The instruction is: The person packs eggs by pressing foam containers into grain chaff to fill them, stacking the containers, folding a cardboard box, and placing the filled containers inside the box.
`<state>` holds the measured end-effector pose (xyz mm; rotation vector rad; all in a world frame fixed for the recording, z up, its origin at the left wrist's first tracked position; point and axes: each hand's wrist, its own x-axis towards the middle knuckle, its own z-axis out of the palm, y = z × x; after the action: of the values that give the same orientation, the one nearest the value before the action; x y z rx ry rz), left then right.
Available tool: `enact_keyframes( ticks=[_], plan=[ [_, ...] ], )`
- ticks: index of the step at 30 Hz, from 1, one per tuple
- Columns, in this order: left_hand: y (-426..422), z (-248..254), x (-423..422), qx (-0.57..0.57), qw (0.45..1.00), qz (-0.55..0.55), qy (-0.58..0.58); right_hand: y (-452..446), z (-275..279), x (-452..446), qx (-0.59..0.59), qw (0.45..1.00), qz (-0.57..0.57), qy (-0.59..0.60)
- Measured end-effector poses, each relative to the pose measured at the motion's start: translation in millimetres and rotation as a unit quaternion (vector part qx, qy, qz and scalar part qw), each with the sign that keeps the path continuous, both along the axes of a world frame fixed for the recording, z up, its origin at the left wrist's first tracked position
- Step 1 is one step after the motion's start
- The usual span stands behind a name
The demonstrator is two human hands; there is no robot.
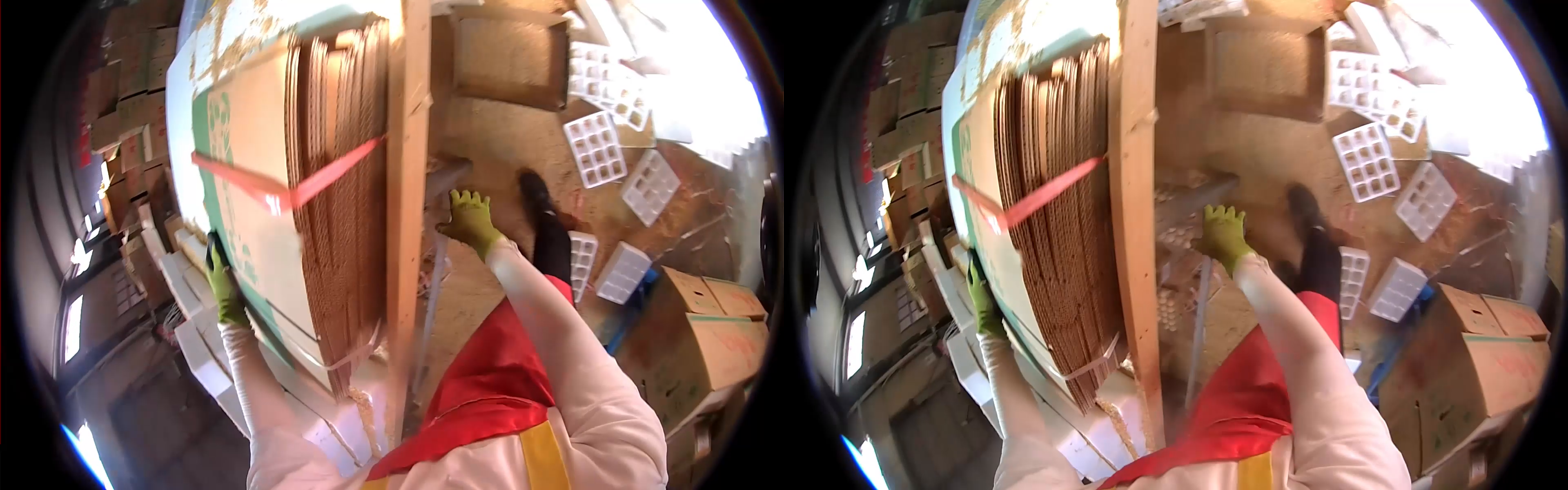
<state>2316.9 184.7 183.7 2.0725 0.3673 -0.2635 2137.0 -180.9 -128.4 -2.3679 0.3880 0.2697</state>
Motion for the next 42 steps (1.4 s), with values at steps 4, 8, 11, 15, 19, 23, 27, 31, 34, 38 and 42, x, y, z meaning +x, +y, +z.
enact_keyframes(
  ticks=[4, 8, 11, 15, 19, 23, 27, 31, 34, 38, 42],
  plan=[
    [-19, -2, 0, 0.049, 0.994, -0.026, -0.096, 84, -85, -3, 0.009, 0.990, 0.132, 0.056],
    [-46, 5, -10, 0.222, 0.951, -0.077, -0.201, 51, -33, -80, 0.090, 0.994, 0.053, 0.034],
    [-79, 15, -22, 0.280, 0.850, -0.227, -0.384, 21, -1, -170, 0.354, 0.925, -0.139, 0.015],
    [-171, 74, -59, 0.227, 0.788, -0.431, -0.377, -60, 173, -180, 0.614, 0.774, -0.132, 0.076],
    [-248, 120, -150, 0.418, 0.546, -0.675, -0.267, -67, 218, -151, 0.452, 0.877, 0.005, -0.162],
    [-223, 92, -175, 0.480, 0.503, -0.663, -0.278, -81, 238, -92, 0.375, 0.902, 0.138, -0.163],
    [-217, 76, -184, 0.408, 0.620, -0.622, -0.248, -72, 260, -52, 0.235, 0.923, 0.268, -0.144],
    [-228, 70, -175, 0.376, 0.636, -0.605, -0.297, -47, 256, -19, 0.129, 0.863, 0.446, -0.201],
    [-244, 81, -151, 0.344, 0.756, -0.495, -0.254, -31, 237, -59, 0.261, 0.782, 0.529, -0.200],
    [-272, 94, -115, 0.275, 0.767, -0.521, -0.255, -82, 249, -53, 0.307, 0.937, 0.133, -0.102],
    [-313, 83, -59, 0.408, 0.661, -0.412, -0.477, -147, 259, 19, 0.480, 0.852, -0.111, -0.177]
  ],
)
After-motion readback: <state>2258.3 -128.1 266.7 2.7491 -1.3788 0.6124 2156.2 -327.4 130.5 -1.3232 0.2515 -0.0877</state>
